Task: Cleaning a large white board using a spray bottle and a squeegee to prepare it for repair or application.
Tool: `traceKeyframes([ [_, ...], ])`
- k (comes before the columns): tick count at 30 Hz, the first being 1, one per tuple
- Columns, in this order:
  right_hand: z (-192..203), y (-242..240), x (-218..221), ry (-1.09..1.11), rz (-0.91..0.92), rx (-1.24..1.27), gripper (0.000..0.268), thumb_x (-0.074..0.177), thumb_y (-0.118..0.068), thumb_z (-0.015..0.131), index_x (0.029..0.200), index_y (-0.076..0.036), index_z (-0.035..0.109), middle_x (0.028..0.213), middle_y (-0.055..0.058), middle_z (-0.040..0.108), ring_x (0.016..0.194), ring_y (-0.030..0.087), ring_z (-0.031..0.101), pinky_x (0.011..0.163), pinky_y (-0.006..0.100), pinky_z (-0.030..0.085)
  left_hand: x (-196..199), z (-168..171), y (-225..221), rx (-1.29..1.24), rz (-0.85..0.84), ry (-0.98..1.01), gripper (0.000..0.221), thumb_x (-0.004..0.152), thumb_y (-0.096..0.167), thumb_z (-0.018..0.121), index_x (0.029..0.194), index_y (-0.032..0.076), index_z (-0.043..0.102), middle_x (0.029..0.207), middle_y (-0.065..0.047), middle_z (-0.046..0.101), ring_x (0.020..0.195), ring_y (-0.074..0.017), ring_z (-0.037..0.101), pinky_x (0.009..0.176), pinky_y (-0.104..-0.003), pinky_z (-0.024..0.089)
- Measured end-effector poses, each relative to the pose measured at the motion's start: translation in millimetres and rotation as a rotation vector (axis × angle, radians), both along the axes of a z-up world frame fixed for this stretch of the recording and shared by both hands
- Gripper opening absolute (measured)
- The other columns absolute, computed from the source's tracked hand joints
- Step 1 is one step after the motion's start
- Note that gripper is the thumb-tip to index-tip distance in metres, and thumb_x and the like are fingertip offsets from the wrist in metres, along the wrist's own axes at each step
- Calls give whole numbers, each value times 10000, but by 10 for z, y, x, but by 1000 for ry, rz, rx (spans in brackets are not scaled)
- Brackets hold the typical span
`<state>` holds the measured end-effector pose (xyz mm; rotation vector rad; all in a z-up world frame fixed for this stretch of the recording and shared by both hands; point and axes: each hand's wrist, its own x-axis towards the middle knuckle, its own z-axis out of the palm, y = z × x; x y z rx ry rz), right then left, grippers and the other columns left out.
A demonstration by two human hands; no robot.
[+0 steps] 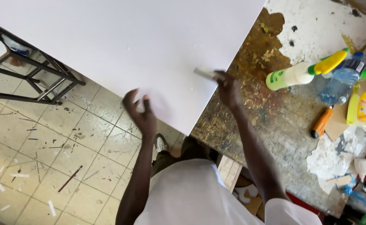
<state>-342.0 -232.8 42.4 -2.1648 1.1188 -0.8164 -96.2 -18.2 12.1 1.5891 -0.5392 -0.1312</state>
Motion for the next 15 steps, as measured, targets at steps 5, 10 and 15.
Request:
traceKeyframes([
  [5, -271, -2125, -47, 101, -99, -295, 351, 1085, 3, 676, 1367, -117, 847, 1035, 282, 846, 971, 585, 791, 846, 668, 622, -192, -179, 349, 28, 100, 539, 531, 1201, 412, 668, 1618, 122, 510, 1610, -158, 448, 1515, -402, 468, 1212, -604, 434],
  [10, -1161, -3109, -222, 366, -149, -398, 332, 1100, -91, 715, 1383, -171, 869, 1013, 298, 796, 945, 584, 800, 808, 675, 654, -450, -115, 537, -137, -147, 983, 867, 1131, 773, 515, 1765, 195, 389, 1684, -138, 520, 1551, -396, 514, 1240, -671, 392],
  [15, -666, 59, 325, 380, 335, -448, 558, 1024, 145, 505, 1533, 23, 698, 1283, 283, 787, 1076, 384, 814, 934, 446, 625, -338, 157, 524, -151, -69, 982, 883, 1155, 729, 437, 1739, 68, 400, 1720, -221, 471, 1659, -445, 369, 1273, -746, 373],
])
